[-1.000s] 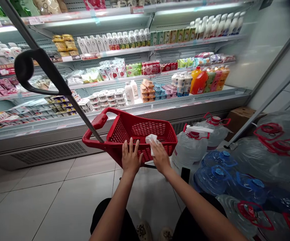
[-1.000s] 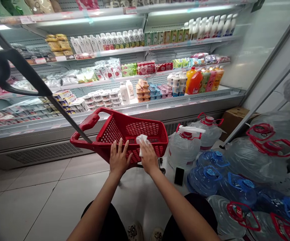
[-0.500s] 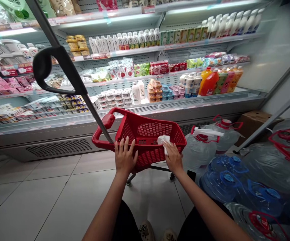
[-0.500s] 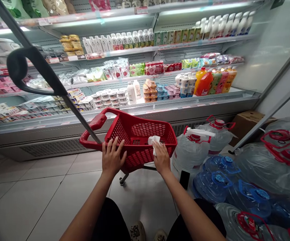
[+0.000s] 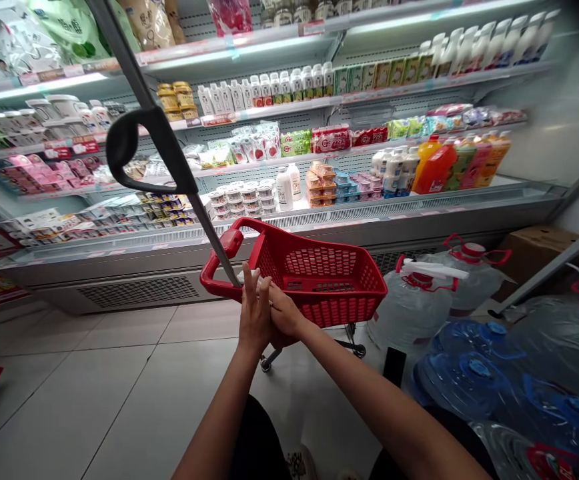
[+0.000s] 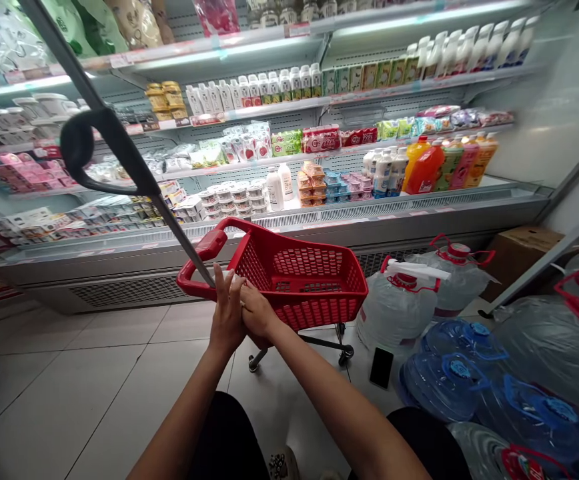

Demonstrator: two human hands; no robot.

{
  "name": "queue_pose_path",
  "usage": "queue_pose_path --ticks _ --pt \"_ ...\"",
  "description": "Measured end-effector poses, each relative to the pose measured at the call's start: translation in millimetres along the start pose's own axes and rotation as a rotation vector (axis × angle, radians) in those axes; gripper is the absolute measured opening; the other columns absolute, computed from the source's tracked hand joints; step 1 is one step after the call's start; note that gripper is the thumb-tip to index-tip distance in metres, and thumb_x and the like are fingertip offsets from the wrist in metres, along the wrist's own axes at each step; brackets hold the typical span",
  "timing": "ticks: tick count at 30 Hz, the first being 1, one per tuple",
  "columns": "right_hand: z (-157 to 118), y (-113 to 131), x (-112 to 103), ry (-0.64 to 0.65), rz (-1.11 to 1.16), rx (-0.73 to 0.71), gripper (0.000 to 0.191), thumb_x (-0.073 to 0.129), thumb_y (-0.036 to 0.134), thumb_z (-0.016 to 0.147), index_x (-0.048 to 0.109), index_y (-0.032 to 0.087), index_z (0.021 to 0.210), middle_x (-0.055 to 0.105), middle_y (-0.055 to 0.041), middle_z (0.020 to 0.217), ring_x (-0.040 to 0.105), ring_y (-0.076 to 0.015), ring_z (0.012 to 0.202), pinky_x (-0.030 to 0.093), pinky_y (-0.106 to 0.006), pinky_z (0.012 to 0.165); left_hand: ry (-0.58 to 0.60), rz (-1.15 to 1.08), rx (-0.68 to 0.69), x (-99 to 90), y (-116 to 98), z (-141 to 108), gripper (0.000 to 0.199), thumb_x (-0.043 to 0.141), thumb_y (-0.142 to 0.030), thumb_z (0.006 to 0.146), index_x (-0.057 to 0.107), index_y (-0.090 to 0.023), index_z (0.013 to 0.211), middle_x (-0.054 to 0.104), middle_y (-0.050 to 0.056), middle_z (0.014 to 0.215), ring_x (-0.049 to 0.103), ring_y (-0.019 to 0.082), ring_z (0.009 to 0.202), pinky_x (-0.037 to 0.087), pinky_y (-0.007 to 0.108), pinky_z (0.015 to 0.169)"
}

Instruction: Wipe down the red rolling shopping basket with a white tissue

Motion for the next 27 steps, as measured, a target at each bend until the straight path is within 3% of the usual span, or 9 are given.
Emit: queue_pose_path --ticks 6,11,16,19,24,27 --pt "-18 -8 -15 0.047 -0.150 -0.036 0.068 0.042 0.009 0.094 0.039 0.022 0.161 0.050 -0.0084 0.160 0.037 -0.0204 0.153 0.026 -0.050 0.130 0.101 0.112 0.003 7.2 -5 -3 0.075 0.048 -0.008 0.093 0.022 -0.020 0.162 0.003 0.022 0.175 0.022 0.032 0.160 0.019 0.066 0.126" --pt "-74 -27 -55 0.019 -0.412 0.026 0.082 0.039 0.002 0.085 0.034 0.023 0.163 0.040 -0.0051 0.166 0.034 -0.0191 0.155 0.025 -0.052 0.130 0.208 0.259 -0.038 22.1 -3 -9 0.081 0.057 -0.015 0.084 0.033 -0.014 0.162 0.027 0.016 0.171 0.027 0.033 0.159 0.004 0.059 0.131" --pt "-124 -40 -95 -0.109 -0.602 0.182 0.082 0.035 0.001 0.087 0.030 0.024 0.165 0.041 -0.0042 0.166 0.033 -0.0187 0.155 0.025 -0.051 0.130 0.242 0.277 -0.050 28.7 -1 -12 0.079 0.056 -0.015 0.082 0.041 -0.013 0.159 0.031 0.014 0.169 0.033 0.033 0.156 0.000 0.059 0.132" --pt "-118 -36 -84 -0.144 -0.604 0.217 0.078 0.036 0.005 0.091 0.028 0.024 0.166 0.042 -0.0051 0.165 0.033 -0.0193 0.155 0.025 -0.051 0.130 0.223 0.264 -0.069 29.9 -3 -12 0.082 0.056 -0.016 0.083 0.036 -0.012 0.161 0.030 0.016 0.169 0.032 0.033 0.156 0.001 0.059 0.132" --pt "-57 -11 -22 -0.040 -0.441 0.097 0.076 0.040 0.008 0.091 0.029 0.021 0.165 0.040 -0.0056 0.166 0.029 -0.0217 0.157 0.021 -0.051 0.130 0.166 0.258 -0.069 28.4 -2 -12 0.083 0.046 -0.013 0.092 0.010 -0.013 0.168 0.028 0.015 0.171 0.028 0.027 0.159 0.010 0.054 0.132" --pt "-35 -2 -5 -0.012 -0.392 0.048 0.077 0.042 0.008 0.089 0.031 0.017 0.164 0.042 -0.0085 0.165 0.034 -0.0223 0.155 0.020 -0.051 0.130 0.123 0.240 -0.070 23.9 3 -14 0.080 0.038 -0.010 0.096 0.002 -0.010 0.167 0.021 0.018 0.173 0.022 0.026 0.161 0.021 0.051 0.130"
Point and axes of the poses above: each hand's wrist, its own z-axis towards the middle knuckle, its own x-axis out of the palm, y = z × x, the point moved 3 cm from there along z, towards the middle knuckle
